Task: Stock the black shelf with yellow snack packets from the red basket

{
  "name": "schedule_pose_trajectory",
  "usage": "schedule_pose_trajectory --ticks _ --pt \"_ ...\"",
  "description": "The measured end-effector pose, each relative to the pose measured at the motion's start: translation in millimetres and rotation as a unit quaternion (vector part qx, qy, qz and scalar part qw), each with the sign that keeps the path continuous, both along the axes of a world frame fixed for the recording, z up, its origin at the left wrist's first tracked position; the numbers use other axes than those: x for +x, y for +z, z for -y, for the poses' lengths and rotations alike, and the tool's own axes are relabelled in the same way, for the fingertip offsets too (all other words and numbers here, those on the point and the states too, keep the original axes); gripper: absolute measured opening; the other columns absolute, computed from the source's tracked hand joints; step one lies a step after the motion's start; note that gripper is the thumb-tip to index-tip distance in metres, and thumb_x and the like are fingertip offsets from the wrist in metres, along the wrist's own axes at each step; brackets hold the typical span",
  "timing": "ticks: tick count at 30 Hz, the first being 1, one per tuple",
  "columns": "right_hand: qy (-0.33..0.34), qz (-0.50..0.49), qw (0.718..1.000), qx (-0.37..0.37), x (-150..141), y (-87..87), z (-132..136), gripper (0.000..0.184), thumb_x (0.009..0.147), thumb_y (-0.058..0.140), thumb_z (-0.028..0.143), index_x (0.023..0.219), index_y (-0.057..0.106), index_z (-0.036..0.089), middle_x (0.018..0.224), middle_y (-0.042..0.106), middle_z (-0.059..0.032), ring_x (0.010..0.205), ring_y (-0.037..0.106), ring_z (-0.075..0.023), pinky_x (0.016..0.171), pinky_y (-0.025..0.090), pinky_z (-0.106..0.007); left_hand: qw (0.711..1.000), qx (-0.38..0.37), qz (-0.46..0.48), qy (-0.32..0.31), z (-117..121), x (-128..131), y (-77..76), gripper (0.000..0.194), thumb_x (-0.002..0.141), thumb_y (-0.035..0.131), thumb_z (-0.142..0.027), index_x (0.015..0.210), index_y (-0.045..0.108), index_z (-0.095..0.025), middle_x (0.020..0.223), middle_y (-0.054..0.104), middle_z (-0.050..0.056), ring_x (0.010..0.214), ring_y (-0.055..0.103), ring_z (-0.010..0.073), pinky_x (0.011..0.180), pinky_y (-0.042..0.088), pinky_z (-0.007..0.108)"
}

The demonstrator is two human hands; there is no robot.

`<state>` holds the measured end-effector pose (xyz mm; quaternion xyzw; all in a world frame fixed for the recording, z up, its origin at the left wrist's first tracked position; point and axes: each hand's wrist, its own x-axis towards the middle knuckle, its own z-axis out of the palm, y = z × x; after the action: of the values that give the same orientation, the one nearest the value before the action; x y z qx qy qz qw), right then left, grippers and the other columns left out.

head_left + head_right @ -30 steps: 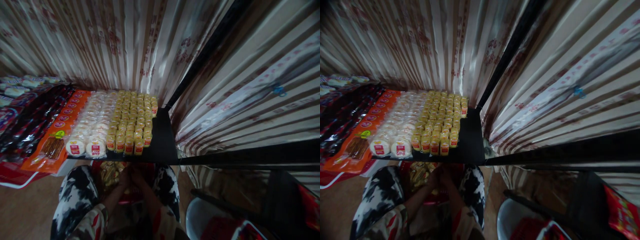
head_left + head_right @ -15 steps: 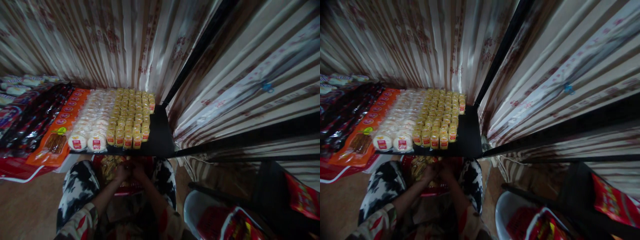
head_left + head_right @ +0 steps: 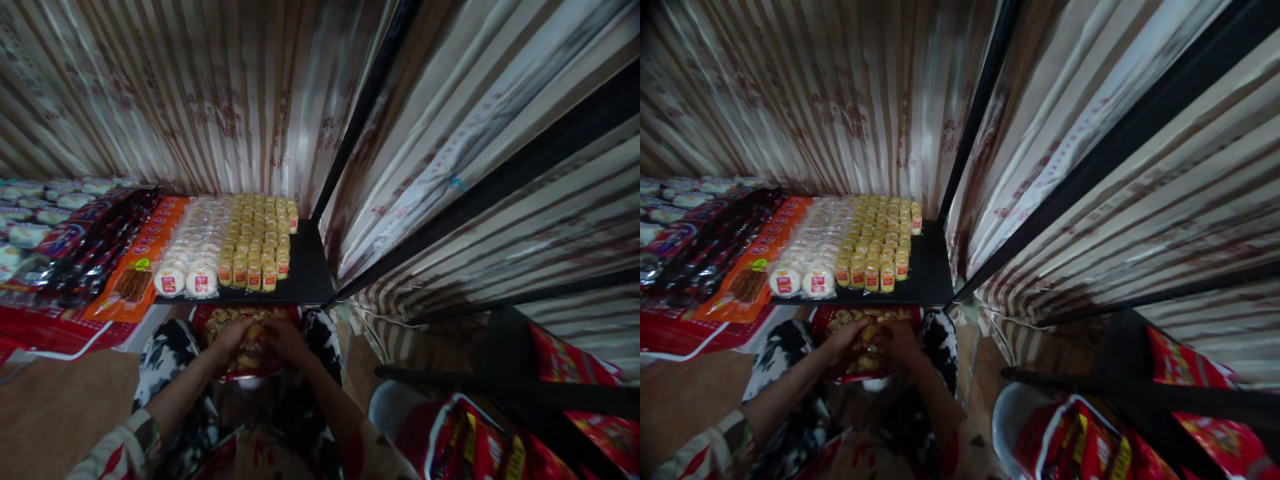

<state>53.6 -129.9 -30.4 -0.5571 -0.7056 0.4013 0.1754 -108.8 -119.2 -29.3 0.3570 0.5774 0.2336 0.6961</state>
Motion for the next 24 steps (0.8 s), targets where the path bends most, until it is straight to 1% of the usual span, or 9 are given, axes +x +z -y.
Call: schedule_pose_trajectory --ticks 4,8,10,12,14,16,19,22,24 --pt "-0.035 -0.132 0.990 -0.035 9 4.0 4 0.026 0.075 0.059 0.027 0.100 0.065 0.019 0.091 0.071 -0.0028 0.080 0.064 -0.0163 0.075 0.048 -0.029 0.997 0.057 0.024 -0.042 0 3 25.0 0.040 0.071 0.053 -0.053 0.073 0.063 -0.014 0.061 0.060 -0.001 0.048 0.047 0.0075 0.044 0.031 0.019" --pt "-0.046 -0.243 0.965 -0.091 19 21.0 0 0.031 0.074 0.061 0.035 0.099 0.065 0.017 0.087 0.070 -0.0030 0.075 0.063 -0.0149 0.071 0.049 -0.028 0.994 0.087 0.005 -0.070 -1 6 48.3 0.038 0.071 0.059 -0.051 0.077 0.064 -0.013 0.053 0.058 -0.001 0.045 0.046 0.0069 0.042 0.029 0.017" --pt "-0.073 -0.265 0.956 -0.098 22 32.8 -4 0.035 0.070 0.065 0.038 0.098 0.065 0.016 0.082 0.068 -0.0022 0.071 0.061 -0.0138 0.069 0.048 -0.027 0.996 0.078 0.018 -0.041 -1 9 56.2 0.032 0.073 0.060 -0.044 0.078 0.064 -0.013 0.054 0.059 -0.001 0.045 0.048 0.0071 0.041 0.030 0.017" --pt "-0.125 -0.281 0.947 -0.086 23 42.6 -9 0.040 0.064 0.070 0.038 0.098 0.065 0.017 0.078 0.065 -0.0004 0.069 0.060 -0.0124 0.067 0.048 -0.026 0.996 0.057 0.072 0.016 -1 14 63.1 0.023 0.076 0.060 -0.035 0.081 0.064 -0.012 0.065 0.065 0.002 0.053 0.056 0.0083 0.045 0.038 0.016" --pt "-0.181 -0.316 0.928 -0.083 24 49.1 -11 0.049 0.060 0.073 0.039 0.104 0.062 0.019 0.080 0.063 0.0006 0.068 0.059 -0.0119 0.066 0.048 -0.026 0.986 0.036 0.136 0.084 1 22 69.6 0.015 0.079 0.058 -0.026 0.084 0.063 -0.013 0.076 0.068 0.005 0.063 0.061 0.0096 0.056 0.046 0.017" --pt "-0.222 -0.366 0.898 -0.099 23 52.7 -11 0.056 0.059 0.075 0.040 0.109 0.058 0.022 0.085 0.062 -0.0003 0.072 0.061 -0.0131 0.066 0.049 -0.027 0.975 0.028 0.179 0.131 1 29 75.6 0.012 0.081 0.055 -0.022 0.083 0.063 -0.014 0.081 0.069 0.005 0.070 0.063 0.0108 0.068 0.050 0.019" --pt "-0.272 -0.410 0.863 -0.114 23 54.5 -8 0.057 0.057 0.076 0.042 0.107 0.058 0.022 0.088 0.064 -0.0027 0.078 0.063 -0.0167 0.067 0.049 -0.029 0.979 0.052 0.150 0.131 -2 36 85.7 0.011 0.081 0.055 -0.026 0.085 0.063 -0.019 0.086 0.069 0.005 0.080 0.064 0.0151 0.076 0.052 0.024" --pt "-0.320 -0.398 0.855 -0.087 29 54.5 -8 0.052 0.057 0.075 0.042 0.102 0.060 0.021 0.088 0.066 -0.0045 0.080 0.063 -0.0185 0.064 0.049 -0.028 0.984 0.128 0.064 0.104 -5 35 102.0 0.023 0.075 0.061 -0.032 0.098 0.062 -0.027 0.088 0.068 0.003 0.094 0.062 0.0193 0.077 0.052 0.026" --pt "-0.330 -0.385 0.860 -0.056 35 54.2 -12 0.047 0.061 0.072 0.043 0.100 0.060 0.020 0.089 0.068 -0.0058 0.081 0.064 -0.0193 0.064 0.048 -0.028 0.980 0.177 0.062 0.074 3 36 114.8 0.033 0.073 0.061 -0.037 0.106 0.061 -0.032 0.089 0.067 0.003 0.100 0.060 0.0217 0.078 0.052 0.029"
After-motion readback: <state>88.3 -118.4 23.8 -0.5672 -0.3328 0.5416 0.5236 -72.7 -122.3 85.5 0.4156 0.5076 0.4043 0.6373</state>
